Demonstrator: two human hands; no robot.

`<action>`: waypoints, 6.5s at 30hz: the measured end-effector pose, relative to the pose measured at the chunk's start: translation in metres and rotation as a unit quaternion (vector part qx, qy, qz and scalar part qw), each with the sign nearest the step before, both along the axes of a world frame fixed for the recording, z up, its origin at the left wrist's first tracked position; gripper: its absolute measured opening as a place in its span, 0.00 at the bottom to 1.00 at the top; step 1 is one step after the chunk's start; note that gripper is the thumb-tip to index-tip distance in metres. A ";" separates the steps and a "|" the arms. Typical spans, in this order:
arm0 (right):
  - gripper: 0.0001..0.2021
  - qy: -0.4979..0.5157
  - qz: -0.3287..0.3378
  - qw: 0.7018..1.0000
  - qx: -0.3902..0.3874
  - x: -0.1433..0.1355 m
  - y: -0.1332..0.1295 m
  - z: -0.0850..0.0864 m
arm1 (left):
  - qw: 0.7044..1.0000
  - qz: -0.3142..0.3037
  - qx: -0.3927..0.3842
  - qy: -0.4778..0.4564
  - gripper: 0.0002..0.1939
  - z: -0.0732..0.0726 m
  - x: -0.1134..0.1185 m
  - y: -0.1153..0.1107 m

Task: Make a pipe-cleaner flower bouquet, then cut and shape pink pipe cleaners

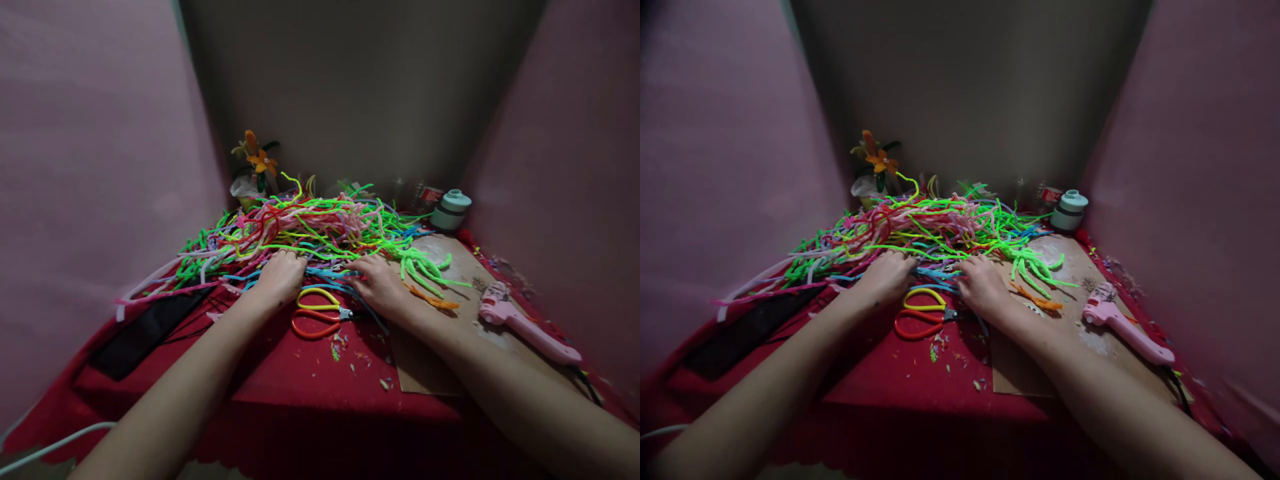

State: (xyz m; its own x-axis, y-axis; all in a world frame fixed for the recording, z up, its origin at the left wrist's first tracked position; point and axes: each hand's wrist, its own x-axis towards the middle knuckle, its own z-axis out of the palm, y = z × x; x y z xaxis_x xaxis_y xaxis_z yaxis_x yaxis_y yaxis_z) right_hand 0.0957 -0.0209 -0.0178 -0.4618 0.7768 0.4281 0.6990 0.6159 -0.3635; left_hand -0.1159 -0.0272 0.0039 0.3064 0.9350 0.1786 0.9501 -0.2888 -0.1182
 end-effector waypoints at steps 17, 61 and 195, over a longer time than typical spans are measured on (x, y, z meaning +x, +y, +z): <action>0.10 0.011 0.017 0.998 -0.063 -0.010 0.010 0.004 | 0.958 -0.030 -0.070 -0.276 0.17 -0.018 -0.029 0.026; 0.16 0.046 0.046 0.993 -0.100 0.016 0.019 0.002 | 0.986 -0.015 -0.011 -0.167 0.16 0.003 -0.046 0.001; 0.15 -0.074 0.134 0.988 -0.006 0.006 0.013 -0.012 | 0.996 -0.018 -0.041 -0.076 0.19 0.045 -0.017 0.105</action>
State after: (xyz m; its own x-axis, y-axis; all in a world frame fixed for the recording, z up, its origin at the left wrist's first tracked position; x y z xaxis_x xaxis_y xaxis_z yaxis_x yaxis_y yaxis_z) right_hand 0.1014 -0.0080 -0.0296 -0.7092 0.6217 0.3323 0.5567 0.7832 -0.2769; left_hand -0.1327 0.0777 0.0488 0.3155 0.9373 0.1484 0.9439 -0.3260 0.0524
